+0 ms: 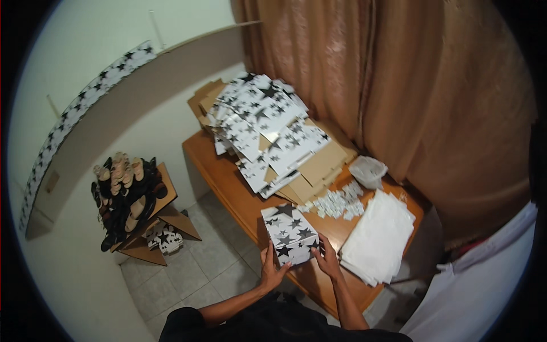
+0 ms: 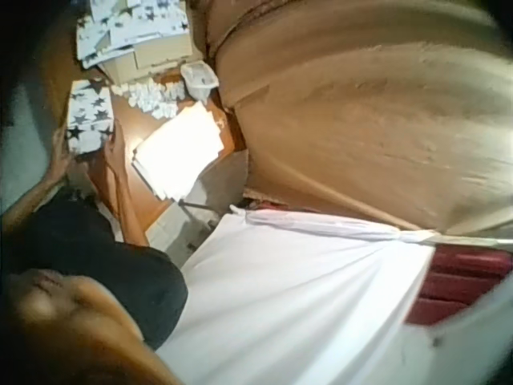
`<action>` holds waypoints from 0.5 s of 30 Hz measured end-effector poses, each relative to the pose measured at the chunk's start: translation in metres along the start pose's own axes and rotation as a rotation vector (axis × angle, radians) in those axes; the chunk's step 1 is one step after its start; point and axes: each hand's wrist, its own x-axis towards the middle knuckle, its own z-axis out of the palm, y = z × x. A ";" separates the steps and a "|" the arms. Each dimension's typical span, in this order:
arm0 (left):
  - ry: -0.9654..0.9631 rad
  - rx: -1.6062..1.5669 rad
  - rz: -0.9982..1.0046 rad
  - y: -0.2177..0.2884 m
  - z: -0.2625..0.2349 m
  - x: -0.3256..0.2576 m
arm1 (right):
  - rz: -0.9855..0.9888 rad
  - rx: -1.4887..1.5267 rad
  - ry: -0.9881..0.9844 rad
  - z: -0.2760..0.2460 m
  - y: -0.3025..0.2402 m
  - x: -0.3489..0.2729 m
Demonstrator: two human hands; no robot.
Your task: Folding and assembling cardboard shoe boxes from flat sheets.
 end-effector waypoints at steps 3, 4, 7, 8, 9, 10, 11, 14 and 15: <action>0.172 0.048 0.035 0.028 -0.018 0.008 | -0.057 -0.073 -0.035 0.011 -0.030 0.022; 0.207 0.078 0.063 0.029 -0.026 0.010 | -0.074 -0.066 -0.044 0.015 -0.044 0.030; 0.300 0.052 0.068 0.062 -0.051 0.023 | -0.108 -0.016 -0.080 0.029 -0.080 0.055; 0.321 0.069 0.077 0.068 -0.060 0.029 | -0.100 0.023 -0.087 0.035 -0.091 0.066; 0.340 0.087 0.084 0.073 -0.071 0.035 | -0.115 0.026 -0.109 0.041 -0.101 0.076; 0.366 0.089 0.085 0.079 -0.082 0.047 | -0.193 0.026 -0.071 0.048 -0.110 0.091; 0.393 0.069 0.114 0.085 -0.092 0.059 | -0.267 0.028 -0.033 0.057 -0.118 0.106; 0.519 0.120 0.314 0.105 -0.132 0.089 | -0.442 -0.050 -0.004 0.075 -0.164 0.146; 0.552 0.129 0.361 0.108 -0.146 0.105 | -0.436 -0.031 -0.004 0.085 -0.180 0.161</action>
